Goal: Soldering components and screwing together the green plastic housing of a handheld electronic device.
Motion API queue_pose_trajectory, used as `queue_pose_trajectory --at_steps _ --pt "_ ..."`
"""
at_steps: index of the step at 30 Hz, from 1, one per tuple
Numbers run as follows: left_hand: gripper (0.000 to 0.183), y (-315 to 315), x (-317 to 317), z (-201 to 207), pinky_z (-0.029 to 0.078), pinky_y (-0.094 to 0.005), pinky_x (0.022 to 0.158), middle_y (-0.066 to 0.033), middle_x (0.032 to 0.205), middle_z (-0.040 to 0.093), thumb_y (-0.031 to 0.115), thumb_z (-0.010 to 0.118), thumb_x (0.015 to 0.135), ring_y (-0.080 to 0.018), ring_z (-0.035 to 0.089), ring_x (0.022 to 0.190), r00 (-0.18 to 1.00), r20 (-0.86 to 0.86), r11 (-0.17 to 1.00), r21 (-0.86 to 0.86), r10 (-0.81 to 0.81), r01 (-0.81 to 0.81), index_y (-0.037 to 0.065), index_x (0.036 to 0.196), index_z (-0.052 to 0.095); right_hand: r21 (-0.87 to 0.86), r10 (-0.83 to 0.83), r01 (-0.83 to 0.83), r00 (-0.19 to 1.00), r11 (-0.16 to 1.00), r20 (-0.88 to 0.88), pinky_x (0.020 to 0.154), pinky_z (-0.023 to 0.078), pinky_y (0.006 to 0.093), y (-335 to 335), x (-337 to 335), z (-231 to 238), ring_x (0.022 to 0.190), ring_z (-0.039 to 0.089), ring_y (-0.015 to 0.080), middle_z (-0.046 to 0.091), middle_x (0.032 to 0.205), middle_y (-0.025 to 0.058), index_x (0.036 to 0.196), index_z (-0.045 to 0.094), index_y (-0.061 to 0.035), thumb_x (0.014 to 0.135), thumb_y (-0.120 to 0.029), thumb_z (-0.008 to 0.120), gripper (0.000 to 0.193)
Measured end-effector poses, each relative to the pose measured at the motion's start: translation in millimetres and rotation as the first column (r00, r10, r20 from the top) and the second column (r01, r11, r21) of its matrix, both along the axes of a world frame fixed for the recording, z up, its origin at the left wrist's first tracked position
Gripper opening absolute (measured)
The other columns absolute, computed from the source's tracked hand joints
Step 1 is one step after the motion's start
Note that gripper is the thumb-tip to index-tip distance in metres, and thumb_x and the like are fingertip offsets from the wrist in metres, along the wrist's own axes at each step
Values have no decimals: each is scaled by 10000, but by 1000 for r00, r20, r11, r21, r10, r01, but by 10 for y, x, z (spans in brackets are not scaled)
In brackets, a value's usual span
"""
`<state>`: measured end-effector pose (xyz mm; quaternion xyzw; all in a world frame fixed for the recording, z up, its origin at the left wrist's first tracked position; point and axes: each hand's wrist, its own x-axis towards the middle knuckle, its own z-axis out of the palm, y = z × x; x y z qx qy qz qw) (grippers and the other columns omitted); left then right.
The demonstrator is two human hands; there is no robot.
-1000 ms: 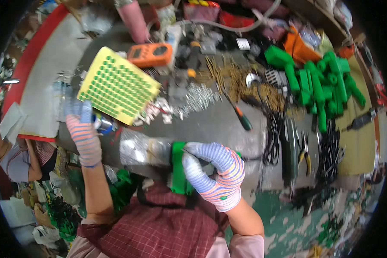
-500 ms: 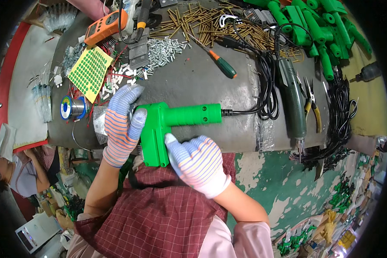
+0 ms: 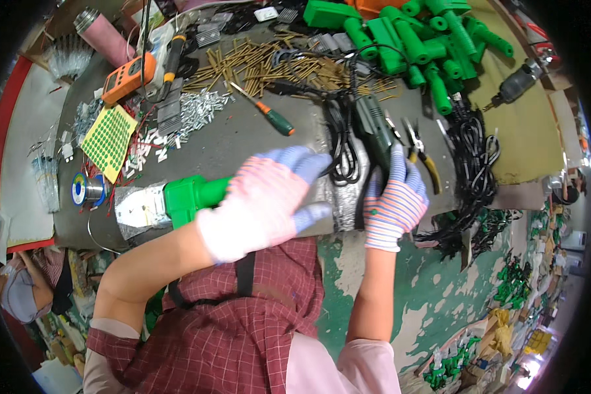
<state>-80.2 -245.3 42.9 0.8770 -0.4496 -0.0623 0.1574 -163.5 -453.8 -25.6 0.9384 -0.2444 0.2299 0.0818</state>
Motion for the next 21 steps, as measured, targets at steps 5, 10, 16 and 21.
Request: queue_pose_trajectory --at_steps 5,10,16,21 --pt "333 -318 243 26 531 -488 840 -227 958 685 310 604 897 -407 664 931 949 -317 992 119 5 34 37 1085 633 58 -111 113 993 992 -48 926 447 457 107 26 14 1086 605 326 617 1249 114 1447 489 -275 836 -323 714 653" --pt "261 288 875 835 532 -401 751 -137 873 683 258 605 917 -305 666 798 996 24 927 -363 -88 91 55 1062 681 58 -67 65 998 996 23 916 455 454 129 -54 13 1059 614 328 634 1211 115 1423 516 -254 813 -302 727 647" --pt "274 2489 460 2170 437 -201 569 12 822 602 205 607 970 -72 554 718 876 -479 554 -716 53 -425 6 1152 651 44 105 -109 990 993 89 893 507 487 296 104 113 1015 642 393 667 1157 197 1351 580 -155 827 -278 716 555" --pt "315 4456 -510 2114 487 -235 626 -53 811 640 232 595 967 -105 596 737 517 -402 19 -776 756 -631 -14 1160 638 28 227 -250 916 968 329 993 478 434 158 -194 48 1130 622 357 662 1231 200 1296 613 -5 888 -226 715 475"
